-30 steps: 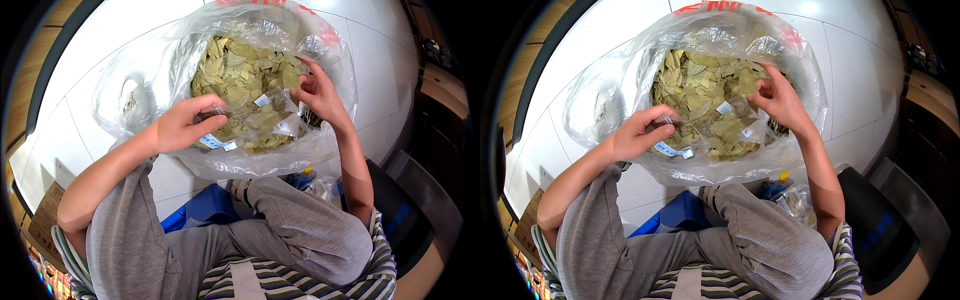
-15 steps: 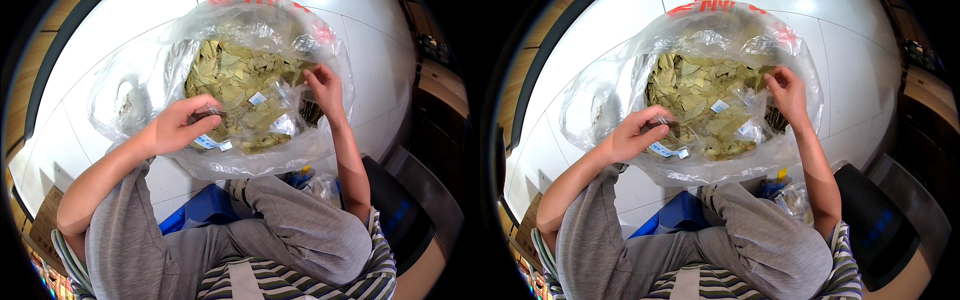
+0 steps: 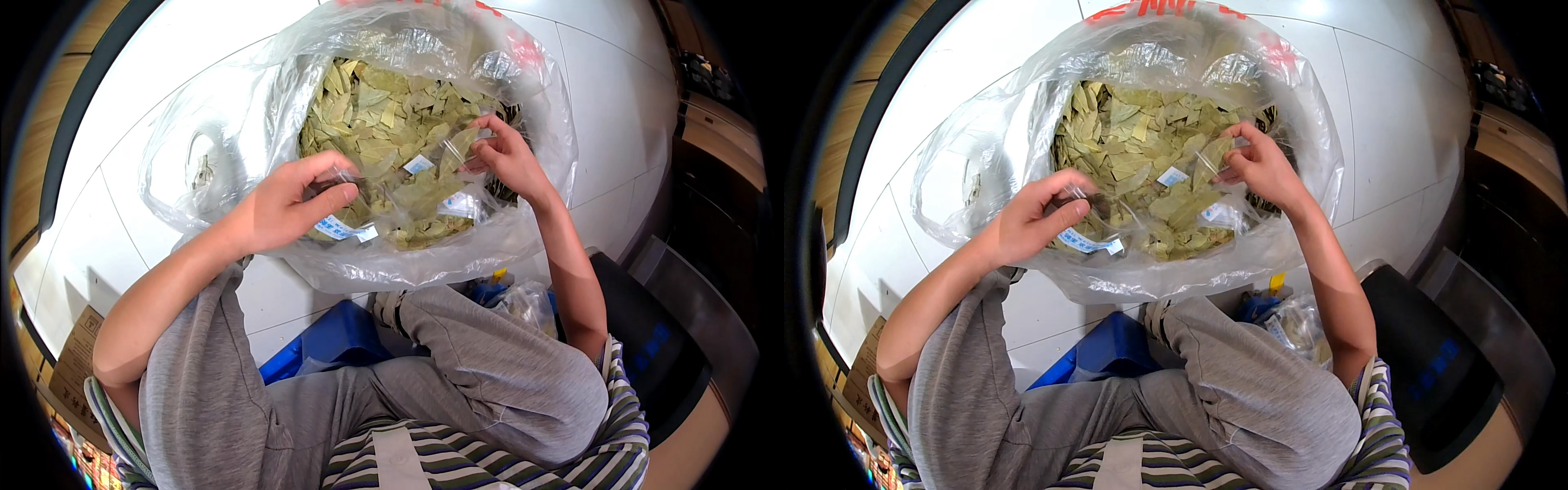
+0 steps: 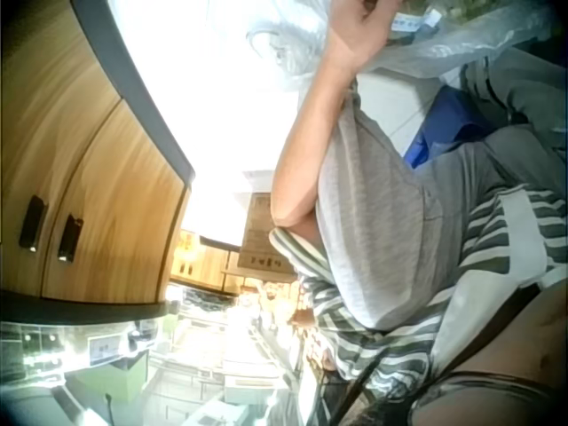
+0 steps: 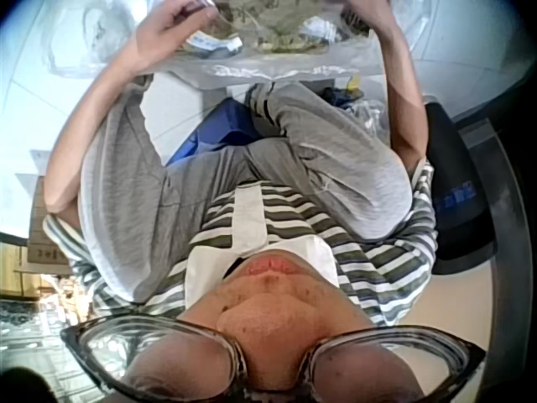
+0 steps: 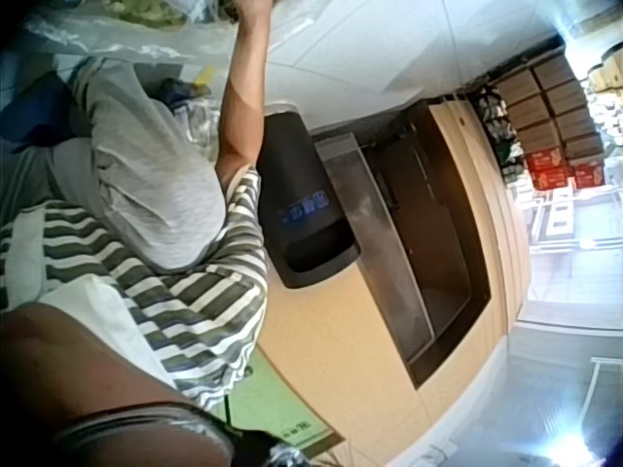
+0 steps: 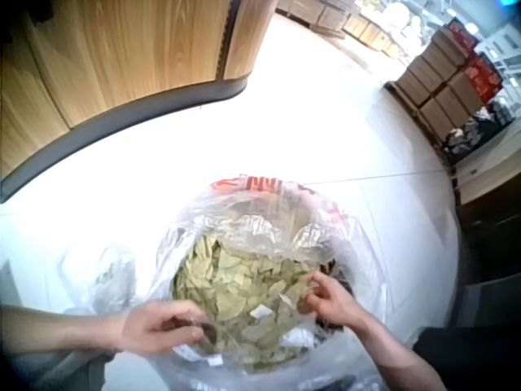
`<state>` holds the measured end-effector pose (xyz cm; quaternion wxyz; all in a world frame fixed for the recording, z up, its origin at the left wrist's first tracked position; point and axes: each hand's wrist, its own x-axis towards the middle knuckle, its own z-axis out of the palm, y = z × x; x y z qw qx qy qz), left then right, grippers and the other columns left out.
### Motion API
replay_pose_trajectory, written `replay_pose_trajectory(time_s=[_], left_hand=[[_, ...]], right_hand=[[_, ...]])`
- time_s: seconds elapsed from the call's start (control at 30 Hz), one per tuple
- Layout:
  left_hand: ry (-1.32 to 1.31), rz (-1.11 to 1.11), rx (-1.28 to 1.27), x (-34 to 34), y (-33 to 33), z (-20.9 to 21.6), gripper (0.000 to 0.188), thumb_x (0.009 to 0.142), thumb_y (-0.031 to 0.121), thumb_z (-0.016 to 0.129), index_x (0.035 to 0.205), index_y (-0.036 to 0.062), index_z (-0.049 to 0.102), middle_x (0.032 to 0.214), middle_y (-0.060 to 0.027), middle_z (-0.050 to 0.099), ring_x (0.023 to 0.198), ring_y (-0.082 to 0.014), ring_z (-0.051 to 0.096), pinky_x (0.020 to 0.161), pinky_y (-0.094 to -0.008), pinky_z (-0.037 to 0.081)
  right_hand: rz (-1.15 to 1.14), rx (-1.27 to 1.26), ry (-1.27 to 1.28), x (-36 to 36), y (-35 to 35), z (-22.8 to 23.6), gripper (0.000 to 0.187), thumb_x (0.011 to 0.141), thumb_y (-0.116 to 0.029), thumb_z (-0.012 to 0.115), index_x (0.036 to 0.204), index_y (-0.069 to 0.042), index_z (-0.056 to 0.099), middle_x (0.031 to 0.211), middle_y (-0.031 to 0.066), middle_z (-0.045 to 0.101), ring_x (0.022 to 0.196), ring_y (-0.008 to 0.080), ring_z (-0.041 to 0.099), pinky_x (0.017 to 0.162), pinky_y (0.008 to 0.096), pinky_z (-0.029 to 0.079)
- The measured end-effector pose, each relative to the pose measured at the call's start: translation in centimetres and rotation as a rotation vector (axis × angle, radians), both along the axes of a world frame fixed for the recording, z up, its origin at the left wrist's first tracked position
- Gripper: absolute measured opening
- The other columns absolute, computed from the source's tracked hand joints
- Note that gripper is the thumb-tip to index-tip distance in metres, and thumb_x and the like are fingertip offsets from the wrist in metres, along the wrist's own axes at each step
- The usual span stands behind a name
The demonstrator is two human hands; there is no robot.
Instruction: The person sits cross-legged and repeatedly picks dried green leaves from a large clear plastic bag, places them into small clear plastic bags, and returns the small bags to the larger bag. The person handles the leaves and small bags by hand without using tools.
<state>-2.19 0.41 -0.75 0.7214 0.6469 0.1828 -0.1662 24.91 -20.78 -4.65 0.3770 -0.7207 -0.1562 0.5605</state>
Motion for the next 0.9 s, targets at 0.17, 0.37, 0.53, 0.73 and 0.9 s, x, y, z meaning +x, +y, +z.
replay_pose_trajectory(time_s=[0.17, 0.37, 0.53, 0.73, 0.9], left_hand=[[0.013, 0.030, -0.004, 0.0, 0.0, -0.2, 0.019, 0.103, 0.018, 0.054, 0.116, 0.0053, 0.055, 0.078, 0.0061, 0.045, 0.072, -0.0033, 0.039, 0.062, -0.0221, 0.034], [0.102, 0.266, 0.107, 0.7, 0.3, -1.3, 0.035, 0.101, 0.025, 0.057, 0.127, 0.0022, 0.053, 0.107, -0.0095, 0.064, 0.098, -0.0146, 0.059, 0.085, -0.0293, 0.048], [-0.261, 0.347, 0.631, 0.4, -0.4, -1.4, 0.061, 0.094, 0.025, 0.066, 0.144, 0.0005, 0.040, 0.135, -0.0236, 0.051, 0.125, -0.0316, 0.052, 0.103, -0.0380, 0.043], [-0.451, 0.070, 0.730, 2.0, -0.7, 3.4, 0.065, 0.089, 0.008, 0.067, 0.147, 0.0052, 0.039, 0.138, -0.0197, 0.051, 0.123, -0.0364, 0.052, 0.105, -0.0396, 0.041], [-0.228, -0.170, 0.211, 1.1, -0.8, 2.4, 0.049, 0.092, 0.009, 0.065, 0.139, 0.0052, 0.049, 0.111, -0.0120, 0.068, 0.090, -0.0253, 0.067, 0.081, -0.0354, 0.054]], right_hand=[[0.225, -0.040, -0.011, -1.2, 0.4, 1.6, 0.026, 0.091, -0.007, 0.066, 0.112, 0.000, 0.052, 0.072, 0.0050, 0.065, 0.071, 0.0107, 0.065, 0.064, 0.0265, 0.051], [0.435, -0.053, -0.366, -2.3, 1.0, 4.4, 0.042, 0.085, -0.006, 0.070, 0.124, -0.004, 0.054, 0.066, 0.0102, 0.064, 0.061, 0.0136, 0.061, 0.058, 0.0301, 0.046], [0.415, 0.119, -0.414, -2.7, 1.6, 8.9, 0.052, 0.087, -0.003, 0.063, 0.137, -0.009, 0.048, 0.081, 0.0138, 0.068, 0.066, 0.0165, 0.065, 0.060, 0.0302, 0.047], [0.324, 0.405, -0.322, -3.9, 3.2, 12.7, 0.054, 0.090, 0.001, 0.056, 0.143, -0.005, 0.045, 0.134, 0.0128, 0.057, 0.084, 0.0134, 0.066, 0.071, 0.0278, 0.054], [0.321, 0.450, -0.300, -5.0, 4.4, 12.8, 0.062, 0.086, 0.005, 0.064, 0.144, 0.000, 0.042, 0.139, 0.0132, 0.052, 0.095, 0.0129, 0.066, 0.079, 0.0238, 0.055]])
